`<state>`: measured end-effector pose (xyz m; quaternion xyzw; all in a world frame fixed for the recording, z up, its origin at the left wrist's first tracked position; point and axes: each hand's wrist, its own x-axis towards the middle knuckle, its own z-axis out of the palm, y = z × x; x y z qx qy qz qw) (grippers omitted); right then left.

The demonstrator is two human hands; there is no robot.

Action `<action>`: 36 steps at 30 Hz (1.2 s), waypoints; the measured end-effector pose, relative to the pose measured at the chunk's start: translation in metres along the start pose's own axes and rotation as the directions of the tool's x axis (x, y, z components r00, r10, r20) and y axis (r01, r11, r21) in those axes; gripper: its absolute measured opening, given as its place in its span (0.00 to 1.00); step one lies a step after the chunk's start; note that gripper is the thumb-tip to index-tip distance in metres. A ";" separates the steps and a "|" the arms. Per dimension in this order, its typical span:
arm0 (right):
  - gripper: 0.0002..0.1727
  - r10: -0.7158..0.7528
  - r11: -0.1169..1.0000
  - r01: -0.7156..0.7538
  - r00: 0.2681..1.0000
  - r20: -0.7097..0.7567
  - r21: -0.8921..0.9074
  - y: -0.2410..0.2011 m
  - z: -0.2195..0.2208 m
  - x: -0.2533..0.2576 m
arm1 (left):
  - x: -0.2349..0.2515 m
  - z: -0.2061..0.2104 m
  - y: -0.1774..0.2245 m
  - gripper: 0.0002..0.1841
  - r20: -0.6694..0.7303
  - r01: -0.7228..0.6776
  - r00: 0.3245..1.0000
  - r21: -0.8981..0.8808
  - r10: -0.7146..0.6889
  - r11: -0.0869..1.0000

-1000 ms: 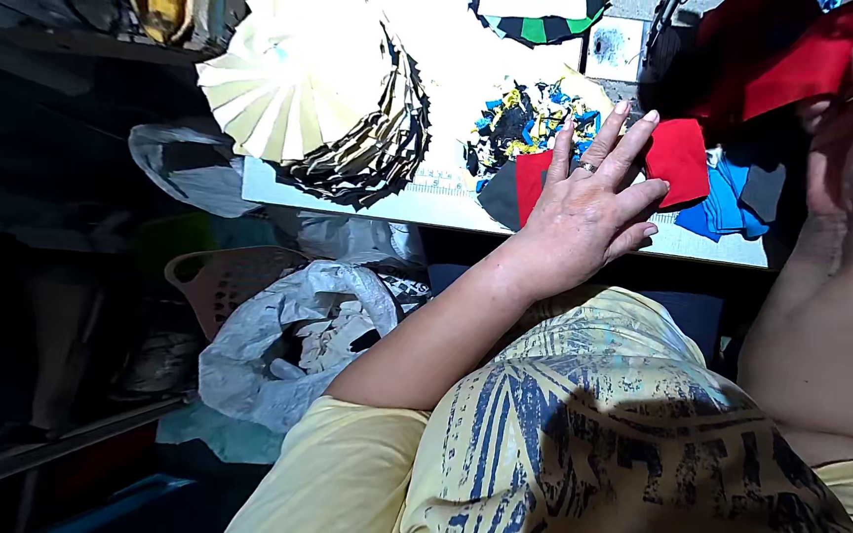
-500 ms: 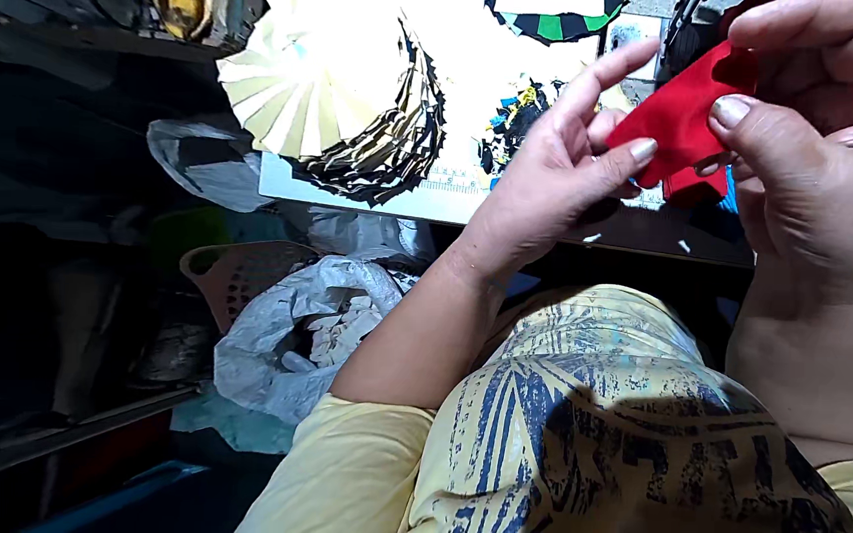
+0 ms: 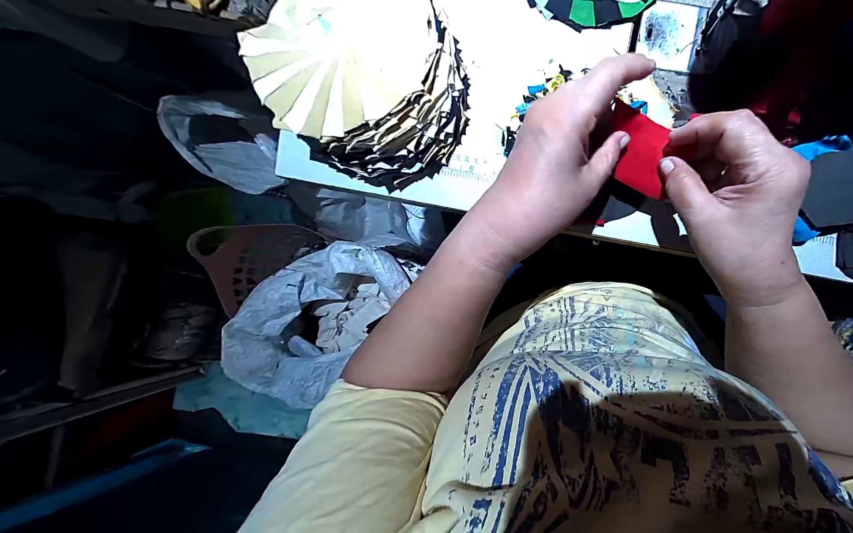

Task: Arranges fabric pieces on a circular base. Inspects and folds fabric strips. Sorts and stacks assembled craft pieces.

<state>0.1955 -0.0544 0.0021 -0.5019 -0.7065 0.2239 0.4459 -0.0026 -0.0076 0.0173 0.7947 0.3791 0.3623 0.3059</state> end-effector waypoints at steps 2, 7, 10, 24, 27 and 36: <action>0.10 0.018 0.993 -0.014 0.999 0.030 -0.113 0.001 0.002 -0.001 | -0.001 0.003 -0.002 0.22 0.038 -0.012 0.999 0.114 0.008 0.993; 0.09 0.040 0.970 -0.022 0.997 0.069 -0.241 -0.002 0.006 0.002 | 0.000 0.002 -0.005 0.21 0.012 -0.011 1.000 0.211 0.009 0.977; 0.09 0.033 0.946 -0.002 0.996 0.089 -0.324 -0.003 0.009 0.005 | 0.002 0.001 -0.006 0.23 0.036 0.029 0.999 0.226 -0.038 0.974; 0.07 -0.193 0.918 0.231 0.970 0.145 -0.322 -0.005 -0.004 0.001 | -0.006 0.002 -0.003 0.09 -0.073 0.016 0.997 0.446 0.019 0.895; 0.09 -0.204 0.898 0.277 0.951 0.233 -0.343 0.001 0.012 -0.005 | -0.008 0.001 -0.007 0.09 -0.016 0.027 1.000 0.497 -0.021 0.868; 0.13 -0.164 0.941 0.252 0.923 0.349 -0.224 -0.006 -0.028 -0.018 | -0.001 0.009 0.005 0.17 -0.022 0.054 0.999 0.536 -0.049 0.843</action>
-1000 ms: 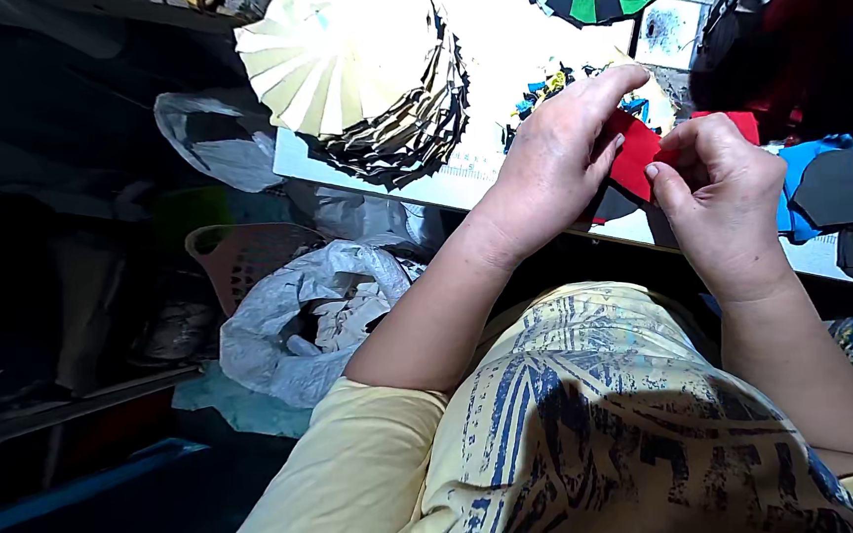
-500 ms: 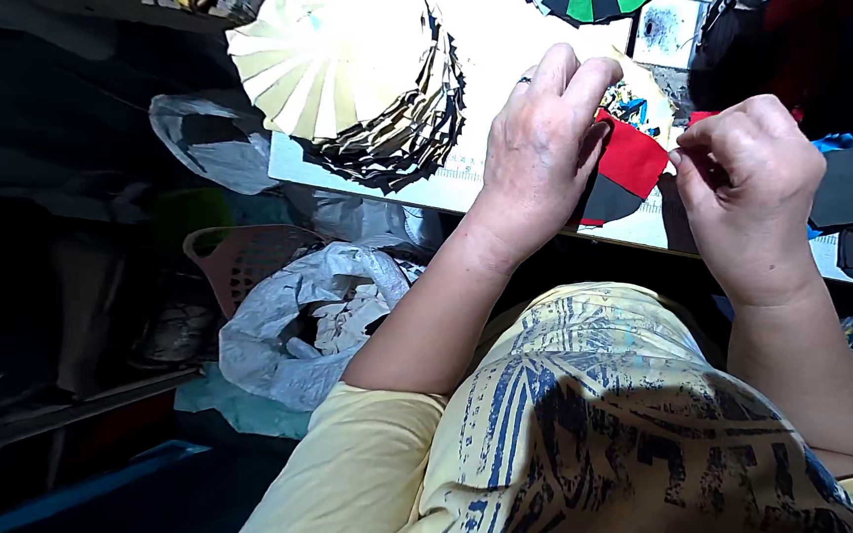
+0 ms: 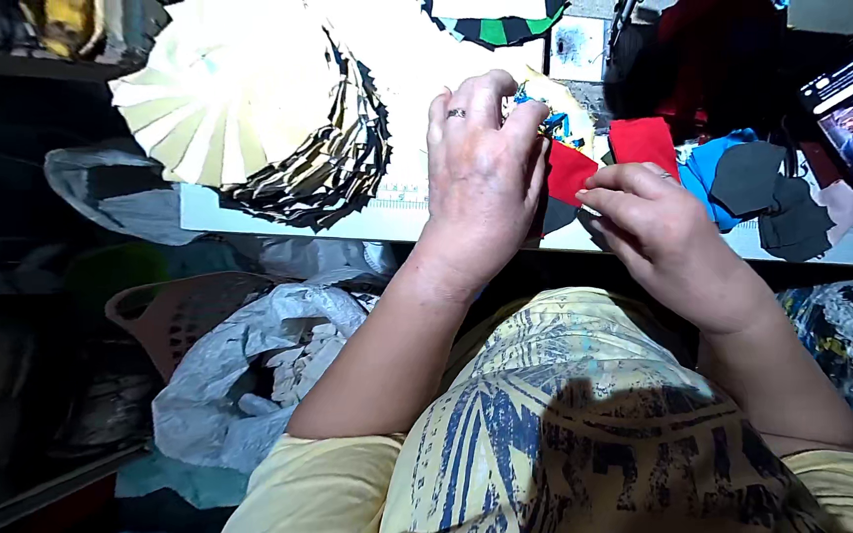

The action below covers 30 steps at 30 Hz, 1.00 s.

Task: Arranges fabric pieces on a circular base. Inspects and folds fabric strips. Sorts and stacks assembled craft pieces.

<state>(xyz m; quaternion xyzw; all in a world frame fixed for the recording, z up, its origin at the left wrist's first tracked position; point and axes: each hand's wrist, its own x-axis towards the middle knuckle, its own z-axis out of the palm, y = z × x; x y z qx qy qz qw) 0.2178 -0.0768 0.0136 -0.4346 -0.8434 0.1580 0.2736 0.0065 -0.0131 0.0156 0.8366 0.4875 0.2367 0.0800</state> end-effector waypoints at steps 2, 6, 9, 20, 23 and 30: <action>0.13 0.030 0.999 -0.032 0.998 -0.058 -0.019 0.004 -0.020 -0.012 | 0.002 0.007 0.006 0.25 0.078 0.033 0.996 0.061 -0.037 0.998; 0.12 0.133 0.975 -0.155 0.981 -0.138 -0.158 0.019 -0.061 -0.042 | 0.004 0.027 0.008 0.33 0.177 0.089 0.977 0.147 -0.115 0.985; 0.12 0.200 0.960 -0.228 0.965 -0.168 -0.165 0.035 -0.075 -0.061 | 0.005 0.035 0.004 0.36 0.220 0.085 0.968 0.158 -0.119 0.984; 0.17 0.400 0.851 -0.463 0.877 -0.265 -0.247 0.043 -0.051 -0.050 | 0.004 0.033 -0.009 0.35 0.250 -0.043 0.968 0.138 0.007 0.990; 0.10 0.381 0.876 -0.440 0.883 -0.274 -0.200 0.046 -0.056 -0.053 | 0.004 0.033 -0.009 0.35 0.240 -0.039 0.971 0.132 0.006 0.990; 0.20 0.396 0.861 -0.445 0.890 -0.226 -0.247 0.041 -0.055 -0.054 | 0.003 0.033 -0.009 0.35 0.238 -0.032 0.971 0.124 0.001 0.992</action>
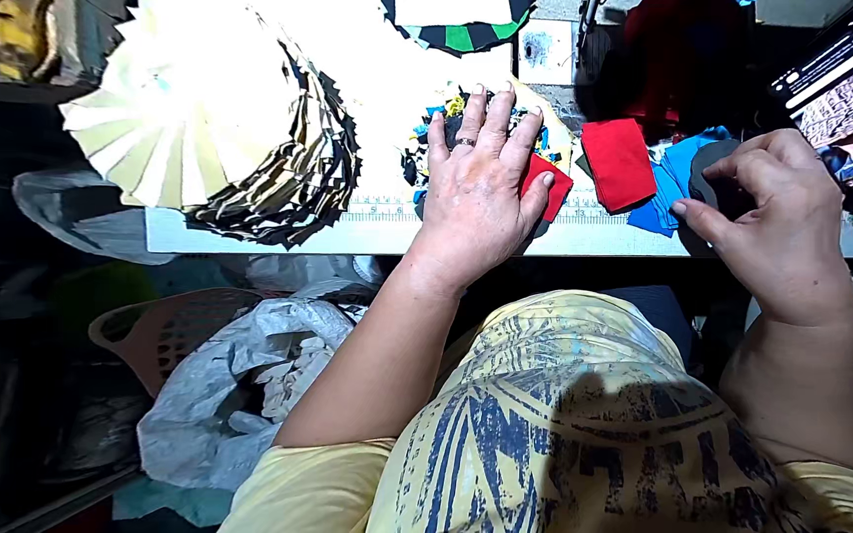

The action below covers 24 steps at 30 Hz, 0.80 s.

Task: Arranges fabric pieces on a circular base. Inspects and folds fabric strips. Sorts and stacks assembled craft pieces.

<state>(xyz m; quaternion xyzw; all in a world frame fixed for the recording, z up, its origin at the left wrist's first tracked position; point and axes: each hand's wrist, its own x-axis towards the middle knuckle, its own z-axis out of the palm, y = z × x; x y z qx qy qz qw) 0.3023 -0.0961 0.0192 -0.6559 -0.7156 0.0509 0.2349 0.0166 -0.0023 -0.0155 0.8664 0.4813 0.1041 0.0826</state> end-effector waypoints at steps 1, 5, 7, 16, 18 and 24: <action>0.18 0.000 1.000 0.000 1.000 0.001 -0.029 -0.002 0.001 0.000 | 0.000 0.000 0.000 0.35 0.000 0.000 1.000 0.002 0.000 1.000; 0.10 -0.011 0.998 0.015 0.998 -0.055 0.062 0.009 -0.001 0.002 | 0.000 0.002 -0.001 0.35 -0.014 -0.001 1.000 0.006 0.001 1.000; 0.12 0.003 0.988 0.009 0.997 -0.083 0.152 0.016 -0.006 0.003 | 0.000 0.002 -0.001 0.35 -0.011 -0.002 1.000 0.002 0.002 1.000; 0.16 0.137 0.986 -0.127 0.986 -0.092 0.111 0.026 -0.024 0.012 | -0.001 0.000 0.000 0.35 -0.010 0.000 1.000 -0.014 0.000 1.000; 0.15 0.103 0.994 -0.097 0.984 -0.144 0.045 0.027 -0.026 0.014 | -0.002 0.000 0.000 0.35 -0.014 -0.002 1.000 -0.014 0.002 1.000; 0.13 0.031 0.980 0.039 0.940 -0.339 0.198 0.031 -0.021 0.018 | -0.002 0.001 -0.001 0.35 -0.023 -0.010 1.000 -0.010 0.010 1.000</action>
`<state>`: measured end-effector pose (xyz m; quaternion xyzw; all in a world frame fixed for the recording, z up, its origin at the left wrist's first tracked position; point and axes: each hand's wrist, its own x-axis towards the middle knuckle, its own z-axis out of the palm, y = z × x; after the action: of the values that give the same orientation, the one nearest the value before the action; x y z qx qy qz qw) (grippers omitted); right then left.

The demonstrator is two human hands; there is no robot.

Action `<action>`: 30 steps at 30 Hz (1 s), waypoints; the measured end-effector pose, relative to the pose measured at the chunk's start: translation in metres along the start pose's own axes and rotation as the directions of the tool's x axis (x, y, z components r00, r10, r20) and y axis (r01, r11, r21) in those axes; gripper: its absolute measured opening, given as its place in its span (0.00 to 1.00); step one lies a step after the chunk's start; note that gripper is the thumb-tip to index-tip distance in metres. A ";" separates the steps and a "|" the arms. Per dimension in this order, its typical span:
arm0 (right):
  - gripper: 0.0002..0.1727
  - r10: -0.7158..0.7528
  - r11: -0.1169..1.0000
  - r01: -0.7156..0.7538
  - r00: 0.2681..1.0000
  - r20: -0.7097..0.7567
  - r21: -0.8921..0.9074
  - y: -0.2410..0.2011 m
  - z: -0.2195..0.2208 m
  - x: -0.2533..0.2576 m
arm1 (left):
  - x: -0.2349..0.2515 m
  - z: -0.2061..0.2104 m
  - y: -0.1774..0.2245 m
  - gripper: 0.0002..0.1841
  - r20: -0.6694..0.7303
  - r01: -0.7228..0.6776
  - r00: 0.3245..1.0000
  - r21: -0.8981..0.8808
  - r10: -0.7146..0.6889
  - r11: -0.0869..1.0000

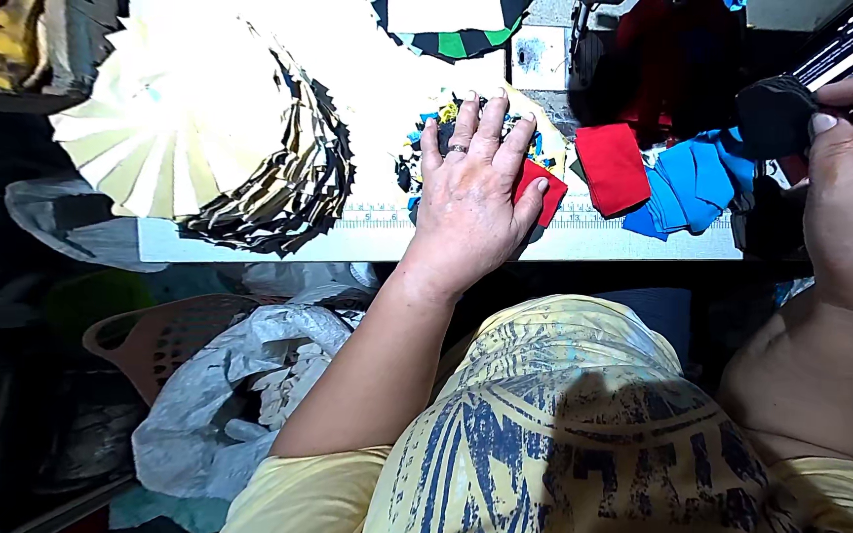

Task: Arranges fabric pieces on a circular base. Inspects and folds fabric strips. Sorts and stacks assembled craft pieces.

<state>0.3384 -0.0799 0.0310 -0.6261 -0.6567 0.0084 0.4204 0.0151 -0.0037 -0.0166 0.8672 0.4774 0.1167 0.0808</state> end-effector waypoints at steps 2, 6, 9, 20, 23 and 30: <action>0.12 -0.054 0.995 0.057 0.998 -0.040 0.083 0.003 0.002 -0.002 | 0.000 0.000 0.000 0.35 0.007 0.007 1.000 -0.002 -0.007 1.000; 0.11 -0.176 0.971 0.159 0.981 0.083 0.180 0.009 0.000 -0.010 | 0.000 0.000 -0.001 0.35 0.008 0.003 1.000 -0.011 -0.003 1.000; 0.10 -0.191 0.953 0.149 0.971 0.141 0.262 0.018 0.002 -0.018 | 0.000 0.000 -0.001 0.35 0.007 0.003 1.000 -0.015 -0.003 1.000; 0.11 -0.172 0.968 0.135 0.971 0.166 0.213 0.013 0.004 -0.017 | 0.000 0.000 -0.001 0.34 -0.005 -0.001 1.000 -0.016 0.001 1.000; 0.09 -0.164 0.933 0.112 0.978 0.128 0.341 -0.001 0.005 -0.017 | -0.001 0.000 -0.001 0.34 -0.009 -0.002 1.000 -0.023 0.002 1.000; 0.09 -0.116 0.915 0.091 0.992 0.039 0.393 -0.006 0.006 -0.019 | 0.000 0.000 -0.001 0.34 -0.006 -0.009 1.000 -0.017 0.008 1.000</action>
<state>0.3276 -0.0936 0.0195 -0.4935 -0.6866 0.1364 0.5161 0.0141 -0.0032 -0.0172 0.8681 0.4729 0.1237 0.0864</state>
